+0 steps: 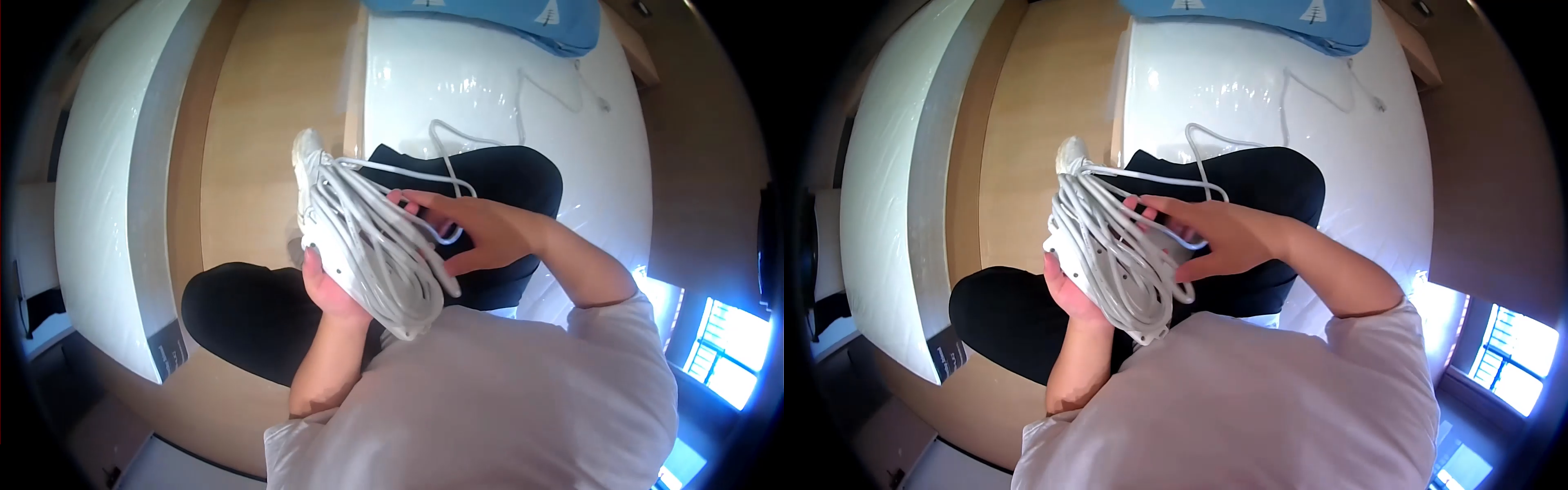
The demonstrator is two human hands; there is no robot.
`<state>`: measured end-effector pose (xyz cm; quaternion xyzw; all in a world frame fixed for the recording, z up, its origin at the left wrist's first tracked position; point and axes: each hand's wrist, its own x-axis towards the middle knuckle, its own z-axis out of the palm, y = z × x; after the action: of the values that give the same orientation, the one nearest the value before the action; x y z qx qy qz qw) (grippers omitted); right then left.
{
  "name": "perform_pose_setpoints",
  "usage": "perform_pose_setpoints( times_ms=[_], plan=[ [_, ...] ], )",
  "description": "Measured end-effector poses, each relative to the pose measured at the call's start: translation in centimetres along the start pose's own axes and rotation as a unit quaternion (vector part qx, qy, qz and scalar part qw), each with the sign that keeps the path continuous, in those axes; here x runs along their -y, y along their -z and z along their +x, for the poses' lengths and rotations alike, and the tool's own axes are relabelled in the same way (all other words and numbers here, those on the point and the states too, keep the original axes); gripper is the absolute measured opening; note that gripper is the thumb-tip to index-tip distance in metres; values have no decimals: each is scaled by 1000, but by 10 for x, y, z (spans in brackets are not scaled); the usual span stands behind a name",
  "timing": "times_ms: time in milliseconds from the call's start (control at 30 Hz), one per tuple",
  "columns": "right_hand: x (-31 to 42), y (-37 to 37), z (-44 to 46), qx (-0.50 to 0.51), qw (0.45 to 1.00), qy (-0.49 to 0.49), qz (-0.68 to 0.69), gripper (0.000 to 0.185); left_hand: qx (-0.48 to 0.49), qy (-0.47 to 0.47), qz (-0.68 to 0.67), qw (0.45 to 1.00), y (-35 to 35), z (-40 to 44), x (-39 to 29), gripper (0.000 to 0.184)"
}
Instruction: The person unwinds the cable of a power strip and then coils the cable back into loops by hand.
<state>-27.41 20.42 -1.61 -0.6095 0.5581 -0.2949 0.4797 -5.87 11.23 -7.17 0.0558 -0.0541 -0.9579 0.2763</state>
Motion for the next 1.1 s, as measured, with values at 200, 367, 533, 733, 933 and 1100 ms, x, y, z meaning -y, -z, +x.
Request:
perform_pose_setpoints(
  times_ms=[200,367,533,733,933,1100],
  plan=[
    [-5,23,-16,-106,974,-122,-157,19,6,28,54,998,1,-6,-2,96],
    [-83,207,-80,-299,928,-222,-9,22,40,32,-44,998,-1,-10,-10,94],
    [-134,385,-173,-549,738,-393,-6,33,42,14,-42,998,2,-10,-16,94],
    [4,88,-19,-243,946,-36,-211,60,39,11,-8,999,5,-9,-9,90],
    [19,-57,17,-190,971,-59,130,75,-7,-4,23,1000,8,-11,-9,91],
    [4,-12,6,-173,924,-190,284,71,-3,45,24,999,-2,-14,-9,93]
  ],
)
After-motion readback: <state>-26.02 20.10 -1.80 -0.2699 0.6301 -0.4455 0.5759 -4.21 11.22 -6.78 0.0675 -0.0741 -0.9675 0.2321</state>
